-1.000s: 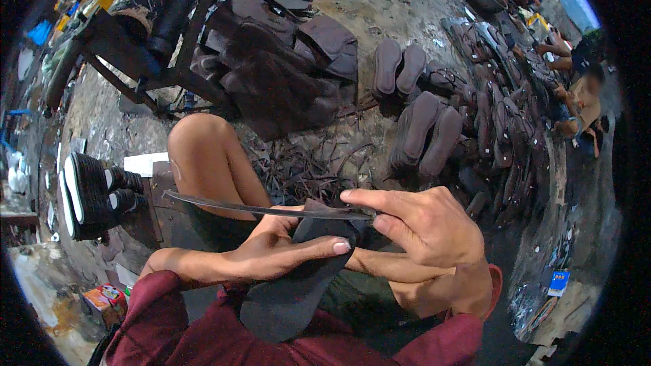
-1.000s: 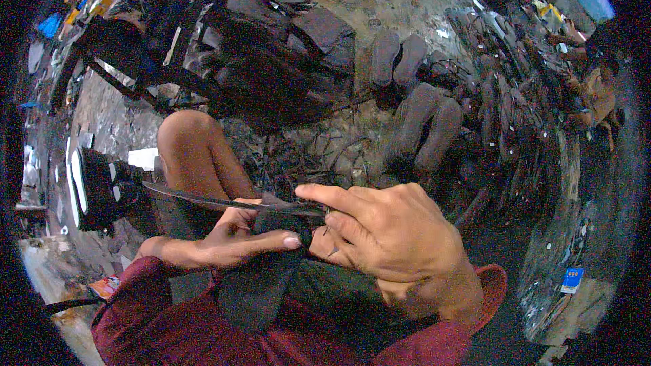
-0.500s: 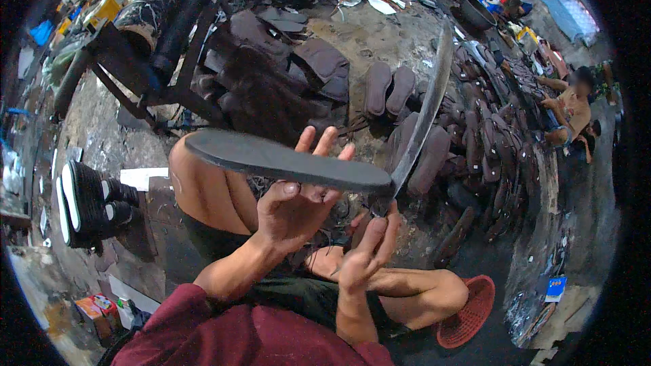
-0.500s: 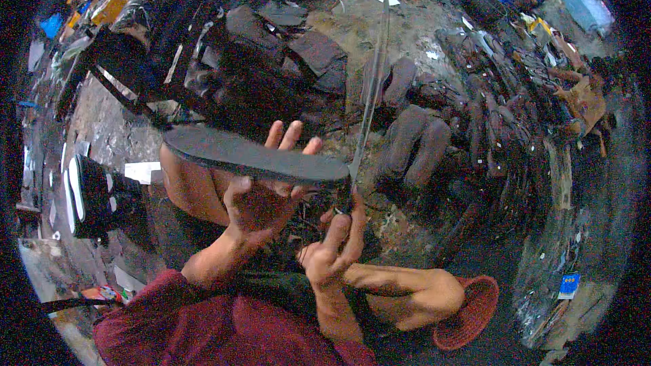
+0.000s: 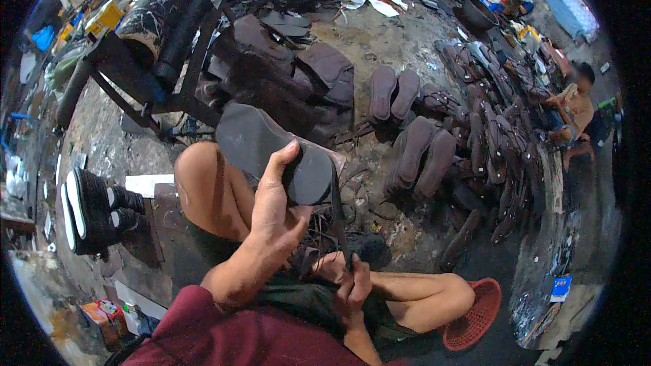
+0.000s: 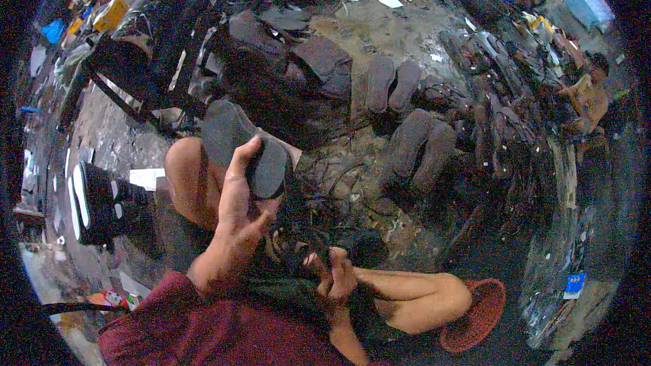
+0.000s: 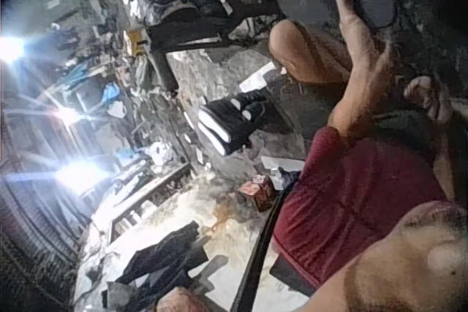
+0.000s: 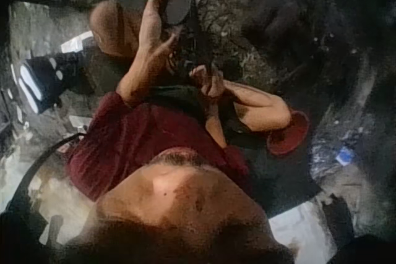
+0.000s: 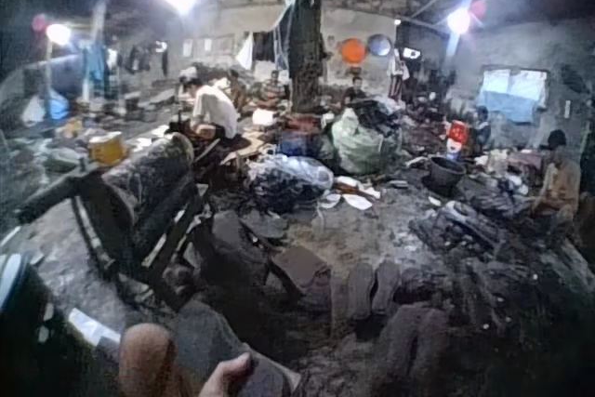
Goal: The person sits on the floor and uses a knife to trim the edges of dark shoe soles. They repeatedly pick up soles, cut along the perimeter, and place the trimmed pieces aside.
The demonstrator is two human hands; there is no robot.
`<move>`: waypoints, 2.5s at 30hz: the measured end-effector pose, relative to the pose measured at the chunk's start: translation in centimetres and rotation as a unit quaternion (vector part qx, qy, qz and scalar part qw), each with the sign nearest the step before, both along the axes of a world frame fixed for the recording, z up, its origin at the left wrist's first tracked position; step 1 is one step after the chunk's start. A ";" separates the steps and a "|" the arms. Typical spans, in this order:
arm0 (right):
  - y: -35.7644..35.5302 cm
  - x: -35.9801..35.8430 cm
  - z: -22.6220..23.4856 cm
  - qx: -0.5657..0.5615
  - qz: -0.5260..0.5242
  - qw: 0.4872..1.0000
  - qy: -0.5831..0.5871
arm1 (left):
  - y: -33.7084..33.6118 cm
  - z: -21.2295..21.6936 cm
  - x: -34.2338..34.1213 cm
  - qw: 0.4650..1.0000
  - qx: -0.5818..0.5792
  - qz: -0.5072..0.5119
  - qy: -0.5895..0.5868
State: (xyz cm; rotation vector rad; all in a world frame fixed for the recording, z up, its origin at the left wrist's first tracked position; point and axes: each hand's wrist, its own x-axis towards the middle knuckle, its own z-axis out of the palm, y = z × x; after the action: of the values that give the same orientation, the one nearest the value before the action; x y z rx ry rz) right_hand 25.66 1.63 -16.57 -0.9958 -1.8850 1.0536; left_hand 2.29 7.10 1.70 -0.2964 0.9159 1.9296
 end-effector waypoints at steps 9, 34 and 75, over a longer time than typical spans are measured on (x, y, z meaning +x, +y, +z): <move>3.5 -1.1 10.7 0.074 0.074 0.991 -0.085 | -4.9 -5.5 -0.7 0.996 -0.008 -0.079 0.043; 4.8 -2.6 6.9 -0.098 0.193 0.967 -0.131 | -9.8 -5.1 -1.2 0.967 -0.156 -0.080 0.183; 46.0 -14.6 -5.7 -0.245 -0.371 0.868 0.219 | 2.4 -6.6 -10.6 0.854 -0.088 -0.182 0.479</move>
State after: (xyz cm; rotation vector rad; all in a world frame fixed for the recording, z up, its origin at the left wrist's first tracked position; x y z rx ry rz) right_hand 11.05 47.65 -22.28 -1.4534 -0.7418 1.1507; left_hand -8.33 9.54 -4.95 0.7759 1.6462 1.5800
